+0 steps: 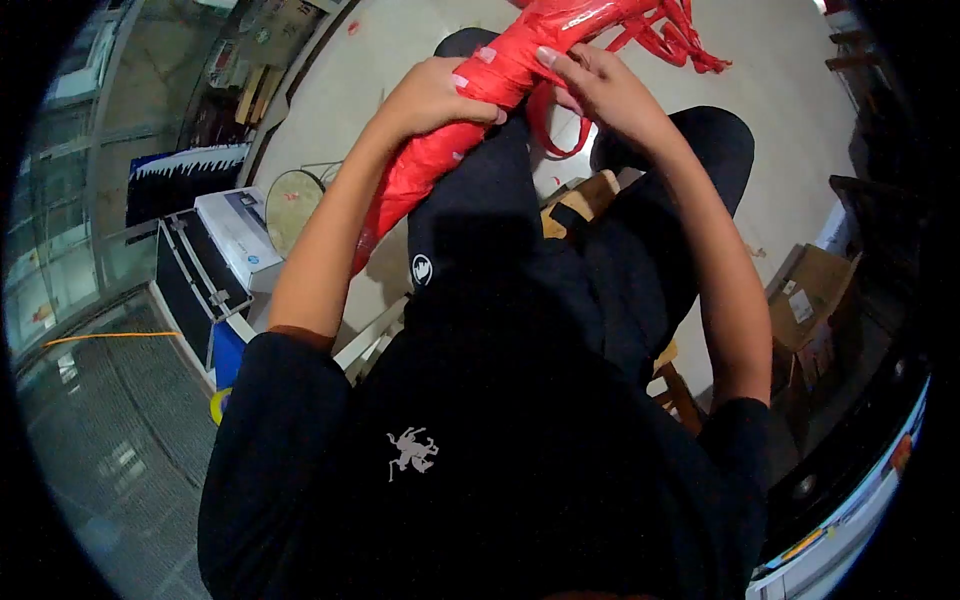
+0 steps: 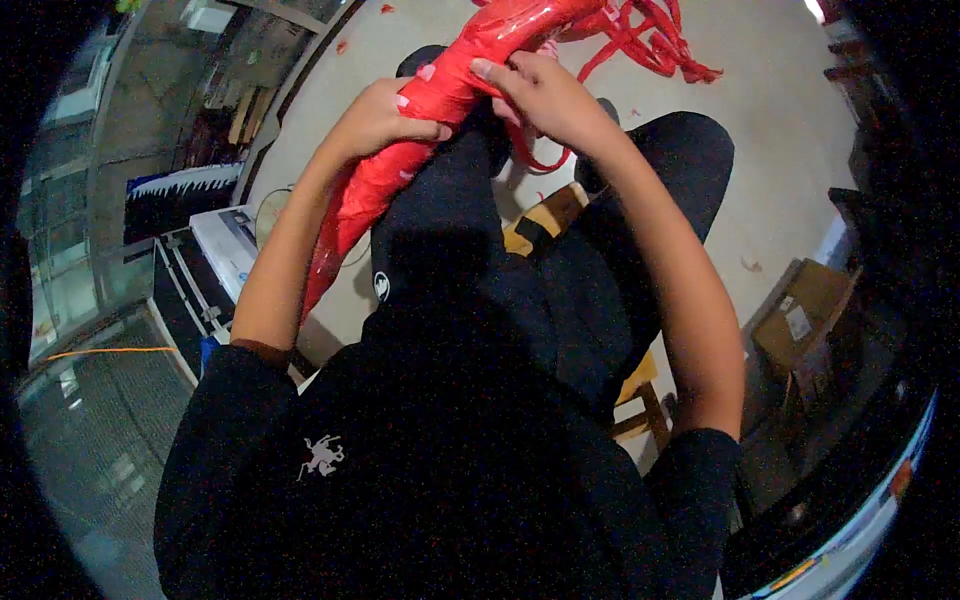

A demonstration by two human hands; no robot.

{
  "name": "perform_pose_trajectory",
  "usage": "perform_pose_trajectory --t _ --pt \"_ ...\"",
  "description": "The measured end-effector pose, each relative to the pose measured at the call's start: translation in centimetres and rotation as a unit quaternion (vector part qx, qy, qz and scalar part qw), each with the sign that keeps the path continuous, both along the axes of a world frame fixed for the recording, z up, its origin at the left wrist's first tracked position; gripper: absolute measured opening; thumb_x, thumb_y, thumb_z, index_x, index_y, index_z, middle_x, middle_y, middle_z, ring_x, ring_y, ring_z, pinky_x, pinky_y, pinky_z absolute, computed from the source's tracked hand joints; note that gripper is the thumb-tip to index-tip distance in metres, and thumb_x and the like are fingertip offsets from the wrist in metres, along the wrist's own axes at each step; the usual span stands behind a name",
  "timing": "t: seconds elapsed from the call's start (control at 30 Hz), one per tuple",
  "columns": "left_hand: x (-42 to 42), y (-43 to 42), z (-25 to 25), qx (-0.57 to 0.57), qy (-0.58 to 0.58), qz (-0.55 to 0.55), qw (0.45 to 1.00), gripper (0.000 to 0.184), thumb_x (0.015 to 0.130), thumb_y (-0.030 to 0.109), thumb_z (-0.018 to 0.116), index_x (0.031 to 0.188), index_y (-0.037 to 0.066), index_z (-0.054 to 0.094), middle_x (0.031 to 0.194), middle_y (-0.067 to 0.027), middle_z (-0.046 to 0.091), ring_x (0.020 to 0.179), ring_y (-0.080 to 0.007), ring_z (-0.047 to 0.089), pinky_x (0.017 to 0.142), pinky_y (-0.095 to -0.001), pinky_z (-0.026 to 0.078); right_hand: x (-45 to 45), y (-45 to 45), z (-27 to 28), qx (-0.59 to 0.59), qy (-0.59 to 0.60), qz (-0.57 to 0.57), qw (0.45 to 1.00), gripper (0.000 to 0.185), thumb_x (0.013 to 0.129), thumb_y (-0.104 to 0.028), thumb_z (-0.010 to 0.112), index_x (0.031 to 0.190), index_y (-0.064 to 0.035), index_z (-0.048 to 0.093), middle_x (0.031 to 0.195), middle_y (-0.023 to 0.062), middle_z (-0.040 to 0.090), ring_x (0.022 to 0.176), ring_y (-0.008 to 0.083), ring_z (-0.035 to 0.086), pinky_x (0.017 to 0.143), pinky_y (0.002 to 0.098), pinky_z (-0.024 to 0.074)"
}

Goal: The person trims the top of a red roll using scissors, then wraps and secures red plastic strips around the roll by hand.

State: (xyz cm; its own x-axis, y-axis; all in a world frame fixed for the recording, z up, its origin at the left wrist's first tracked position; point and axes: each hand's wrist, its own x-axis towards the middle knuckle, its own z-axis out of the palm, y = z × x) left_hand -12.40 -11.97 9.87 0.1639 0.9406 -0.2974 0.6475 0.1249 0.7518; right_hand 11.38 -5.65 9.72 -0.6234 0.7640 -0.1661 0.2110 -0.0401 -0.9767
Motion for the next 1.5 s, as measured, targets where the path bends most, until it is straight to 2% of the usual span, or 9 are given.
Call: perform_pose_trajectory --t 0.57,0.67,0.8,0.87,0.93,1.0,1.1,1.2,1.5 --pt "-3.5 0.5 -1.6 -0.256 -0.41 0.069 0.873 0.065 0.065 0.027 0.075 0.12 -0.004 0.056 0.099 -0.0154 0.066 0.084 -0.0247 0.066 0.079 -0.0351 0.054 -0.2 3.9 -7.9 0.132 0.087 -0.074 0.985 0.027 0.094 -0.029 0.066 0.105 -0.0045 0.062 0.074 -0.0007 0.063 0.061 0.0049 0.054 0.053 0.0227 0.0428" --pt "-3.1 0.6 -2.7 -0.402 -0.565 -0.04 0.72 0.074 0.064 0.028 0.075 0.124 -0.007 0.05 0.102 -0.0191 0.064 0.086 -0.0275 0.066 0.079 -0.0373 0.056 -2.3 1.0 -6.3 0.04 0.16 -0.102 0.981 0.044 0.096 -0.034 0.062 0.125 -0.0005 0.057 0.099 0.004 0.067 0.088 0.0086 0.058 0.084 0.0256 0.0464" --pt "1.3 -1.6 -6.0 -0.452 -0.8 -0.214 0.33 0.084 0.065 0.03 0.071 0.133 -0.009 0.041 0.12 -0.0236 0.059 0.101 -0.0352 0.064 0.088 -0.0442 0.054 -2.9 -0.6 -2.2 -0.106 0.218 -0.079 0.967 0.045 0.099 -0.036 0.057 0.122 0.0026 0.061 0.111 0.0058 0.067 0.101 0.0091 0.059 0.092 0.0261 0.0448" --pt "-0.3 -2.2 -7.7 -0.254 -0.777 0.005 0.576 0.09 0.067 0.034 0.069 0.14 -0.007 0.035 0.13 -0.0243 0.055 0.11 -0.0387 0.061 0.095 -0.0464 0.05 -3.0 -0.7 -2.4 -0.093 0.234 -0.095 0.963 0.045 0.099 -0.037 0.057 0.117 0.0033 0.063 0.109 0.0054 0.068 0.099 0.0098 0.06 0.092 0.0253 0.0447" --pt "1.3 -1.7 -2.4 -0.281 -0.732 0.012 0.62 0.093 0.07 0.035 0.068 0.145 -0.004 0.031 0.135 -0.0239 0.052 0.114 -0.0366 0.06 0.1 -0.0443 0.047 -2.3 -0.9 -1.5 -0.045 0.208 -0.117 0.97 0.045 0.099 -0.038 0.057 0.114 0.0035 0.065 0.103 0.0048 0.069 0.095 0.0089 0.06 0.088 0.0253 0.0453" --pt "0.0 -1.9 0.2 -0.033 -0.451 0.161 0.877 0.095 0.069 0.034 0.074 0.147 -0.001 0.031 0.136 -0.0235 0.052 0.115 -0.0337 0.06 0.1 -0.0433 0.047 -1.5 -0.8 -0.2 -0.003 0.13 -0.128 0.983 0.043 0.098 -0.039 0.058 0.108 0.0016 0.069 0.09 0.0075 0.071 0.082 0.0099 0.062 0.077 0.0276 0.0475" --pt "2.7 -2.5 4.2 0.127 -0.082 0.115 0.982 0.097 0.066 0.034 0.081 0.144 0.0 0.034 0.134 -0.0245 0.053 0.115 -0.0364 0.059 0.097 -0.0438 0.048 -2.0 -1.2 0.8 0.149 0.034 -0.146 0.977 0.039 0.094 -0.039 0.063 0.102 -0.0018 0.072 0.073 0.0144 0.068 0.063 0.0173 0.062 0.063 0.0316 0.0487" --pt "6.6 -2.4 5.1 0.176 0.194 0.172 0.949 0.099 0.061 0.034 0.088 0.139 0.001 0.038 0.129 -0.0255 0.056 0.114 -0.0388 0.06 0.093 -0.0424 0.05 -1.7 -1.0 2.4 0.165 0.014 -0.046 0.985 0.044 0.096 -0.043 0.06 0.103 -0.0006 0.071 0.072 0.0035 0.063 0.065 0.0081 0.055 0.059 0.0236 0.0415" --pt "2.2 0.4 0.7 0.182 0.168 0.074 0.966 0.078 0.056 0.05 0.081 0.112 0.0 0.063 0.096 -0.0236 0.07 0.089 -0.0395 0.068 0.08 -0.0438 0.054 1.4 0.7 -0.2 0.022 -0.004 0.142 0.99 0.042 0.099 -0.04 0.056 0.123 -0.0051 0.058 0.091 0.0018 0.056 0.088 0.0093 0.052 0.079 0.0254 0.0443"
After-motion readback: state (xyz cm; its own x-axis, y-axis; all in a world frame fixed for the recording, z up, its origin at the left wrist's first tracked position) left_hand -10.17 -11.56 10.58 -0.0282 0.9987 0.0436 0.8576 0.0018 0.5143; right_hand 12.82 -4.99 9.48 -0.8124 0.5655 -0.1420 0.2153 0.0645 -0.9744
